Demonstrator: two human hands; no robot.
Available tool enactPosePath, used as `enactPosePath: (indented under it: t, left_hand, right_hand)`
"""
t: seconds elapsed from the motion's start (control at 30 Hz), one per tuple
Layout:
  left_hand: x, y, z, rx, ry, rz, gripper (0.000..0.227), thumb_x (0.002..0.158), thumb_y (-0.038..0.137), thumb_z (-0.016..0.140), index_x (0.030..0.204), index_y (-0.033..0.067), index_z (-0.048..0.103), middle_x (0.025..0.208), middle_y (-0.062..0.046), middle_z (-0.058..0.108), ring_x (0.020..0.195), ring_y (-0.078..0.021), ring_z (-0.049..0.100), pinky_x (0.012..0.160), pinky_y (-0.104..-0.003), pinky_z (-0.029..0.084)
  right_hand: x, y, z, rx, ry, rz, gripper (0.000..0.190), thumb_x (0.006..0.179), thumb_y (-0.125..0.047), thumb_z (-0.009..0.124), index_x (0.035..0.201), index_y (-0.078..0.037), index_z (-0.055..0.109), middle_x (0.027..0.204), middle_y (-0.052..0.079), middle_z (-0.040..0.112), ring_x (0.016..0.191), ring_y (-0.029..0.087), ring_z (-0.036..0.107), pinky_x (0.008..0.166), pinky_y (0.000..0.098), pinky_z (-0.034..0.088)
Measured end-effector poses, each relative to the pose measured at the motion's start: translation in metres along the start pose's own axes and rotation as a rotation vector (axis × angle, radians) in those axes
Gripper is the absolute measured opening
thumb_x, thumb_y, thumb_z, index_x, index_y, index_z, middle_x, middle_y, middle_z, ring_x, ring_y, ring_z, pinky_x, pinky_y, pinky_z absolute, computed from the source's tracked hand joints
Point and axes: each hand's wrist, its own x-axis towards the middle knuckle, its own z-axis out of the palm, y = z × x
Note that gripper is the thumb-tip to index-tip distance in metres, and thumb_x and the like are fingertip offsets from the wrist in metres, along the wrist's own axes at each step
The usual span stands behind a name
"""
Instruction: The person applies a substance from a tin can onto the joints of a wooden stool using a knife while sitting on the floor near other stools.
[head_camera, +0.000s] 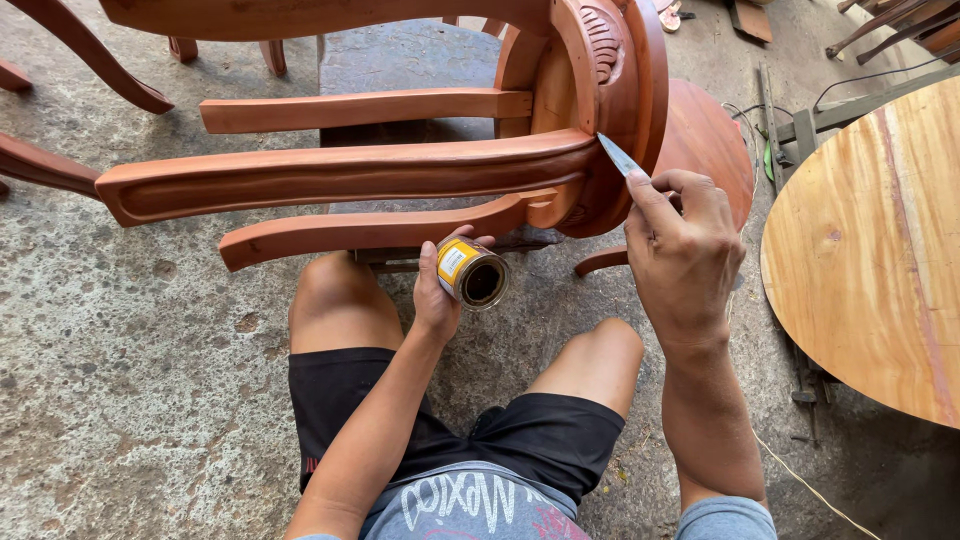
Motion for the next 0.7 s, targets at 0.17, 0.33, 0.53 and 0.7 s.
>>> enactPosePath:
  t: [0.17,0.33,0.53,0.7]
  left_hand:
    - [-0.001,0.0008,0.0027,0.005,0.006,-0.007,0.072,0.107,0.057,0.028,0.145,-0.001,0.046,0.13,-0.022,0.066,0.111,-0.0237,0.07,0.096,-0.038,0.061]
    - [-0.0009,0.0028,0.0039,0.011,0.009,-0.013,0.072,0.106,0.057,0.029,0.145,-0.0002,0.046,0.13,-0.022,0.066,0.111,-0.0235,0.07,0.096,-0.038,0.061]
    - [-0.0012,0.0011,0.003,-0.007,0.0,-0.012,0.072,0.107,0.058,0.029,0.145,-0.0008,0.046,0.131,-0.022,0.065,0.111,-0.0237,0.07,0.096,-0.038,0.062]
    - [0.0004,0.001,-0.0001,-0.04,-0.01,-0.008,0.071,0.107,0.057,0.03,0.146,-0.0007,0.045,0.132,-0.023,0.065,0.113,-0.0239,0.069,0.099,-0.038,0.06]
  right_hand:
    - [0.0,-0.0005,0.0013,-0.017,-0.036,-0.025,0.026,0.094,-0.005,0.08,0.12,-0.009,0.079,0.11,0.008,0.063,0.095,0.025,0.063,0.082,0.04,0.053]
    - [0.0003,-0.0019,-0.0002,-0.067,0.033,-0.036,0.025,0.097,-0.005,0.08,0.121,-0.008,0.078,0.11,0.007,0.063,0.097,0.025,0.063,0.082,0.0391,0.053]
    - [-0.0024,-0.0038,-0.0004,0.026,-0.015,-0.028,0.029,0.095,-0.004,0.078,0.124,-0.007,0.077,0.11,0.009,0.063,0.096,0.025,0.065,0.081,0.0391,0.055]
    - [-0.003,-0.0074,-0.0013,0.099,-0.039,0.032,0.028,0.097,-0.003,0.076,0.125,-0.007,0.076,0.111,0.011,0.064,0.089,0.024,0.067,0.076,0.0384,0.055]
